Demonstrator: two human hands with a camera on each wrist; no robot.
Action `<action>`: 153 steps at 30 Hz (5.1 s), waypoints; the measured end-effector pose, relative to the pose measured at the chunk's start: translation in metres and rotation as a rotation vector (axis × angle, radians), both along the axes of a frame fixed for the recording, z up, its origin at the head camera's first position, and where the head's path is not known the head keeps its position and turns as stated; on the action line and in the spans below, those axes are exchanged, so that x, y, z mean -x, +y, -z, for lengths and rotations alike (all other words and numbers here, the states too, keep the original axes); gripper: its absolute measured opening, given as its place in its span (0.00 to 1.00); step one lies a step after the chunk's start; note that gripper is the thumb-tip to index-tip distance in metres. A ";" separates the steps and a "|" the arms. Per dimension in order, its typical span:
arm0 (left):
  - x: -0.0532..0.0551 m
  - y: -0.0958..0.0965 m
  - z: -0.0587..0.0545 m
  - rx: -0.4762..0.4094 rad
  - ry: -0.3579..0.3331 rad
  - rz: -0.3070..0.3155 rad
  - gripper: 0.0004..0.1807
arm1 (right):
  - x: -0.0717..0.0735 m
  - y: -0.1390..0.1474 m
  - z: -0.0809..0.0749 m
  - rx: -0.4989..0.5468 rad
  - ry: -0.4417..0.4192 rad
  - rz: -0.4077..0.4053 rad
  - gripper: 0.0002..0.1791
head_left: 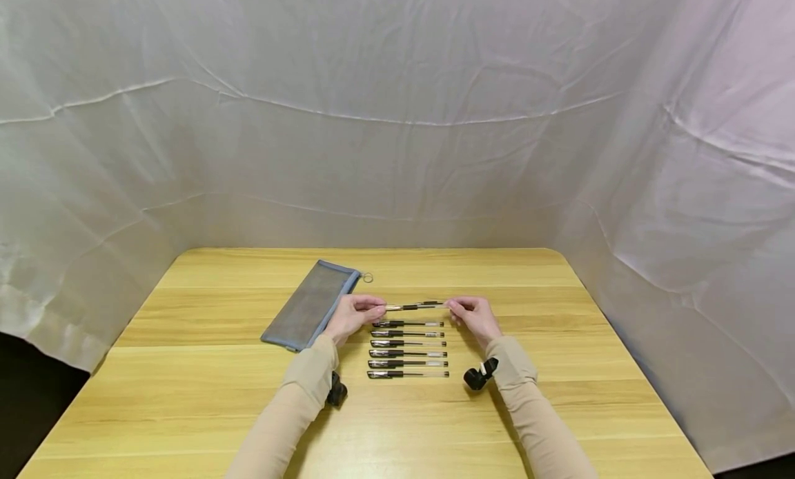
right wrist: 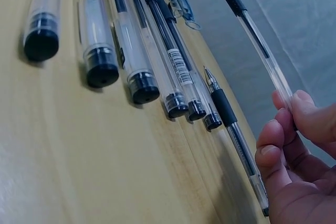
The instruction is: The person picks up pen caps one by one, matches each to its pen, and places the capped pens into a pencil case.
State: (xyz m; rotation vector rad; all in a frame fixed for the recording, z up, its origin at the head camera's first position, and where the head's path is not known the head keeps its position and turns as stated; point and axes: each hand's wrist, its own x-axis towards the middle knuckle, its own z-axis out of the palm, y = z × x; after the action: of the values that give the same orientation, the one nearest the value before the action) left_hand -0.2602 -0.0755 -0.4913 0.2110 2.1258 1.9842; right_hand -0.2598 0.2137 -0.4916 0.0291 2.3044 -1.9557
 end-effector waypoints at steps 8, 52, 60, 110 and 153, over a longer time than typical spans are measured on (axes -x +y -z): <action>0.000 0.001 -0.001 0.013 0.011 0.007 0.13 | -0.002 -0.003 -0.002 0.013 -0.014 -0.006 0.15; 0.000 0.002 0.000 0.005 0.040 0.057 0.15 | -0.004 -0.003 -0.003 0.039 -0.018 0.029 0.17; 0.001 0.002 0.001 -0.032 0.017 0.041 0.16 | -0.003 -0.004 -0.001 0.225 0.000 0.106 0.06; 0.004 0.006 -0.009 -0.003 0.011 -0.081 0.11 | 0.005 -0.012 -0.006 0.158 0.065 0.139 0.16; 0.007 0.010 -0.012 0.629 0.203 -0.098 0.02 | 0.010 -0.005 0.001 -0.513 0.197 -0.092 0.05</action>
State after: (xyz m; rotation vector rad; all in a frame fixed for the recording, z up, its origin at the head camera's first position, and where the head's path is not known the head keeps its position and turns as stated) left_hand -0.2671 -0.0652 -0.4796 0.2032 2.8095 1.2801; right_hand -0.2696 0.2092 -0.4923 -0.2283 2.8139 -1.3313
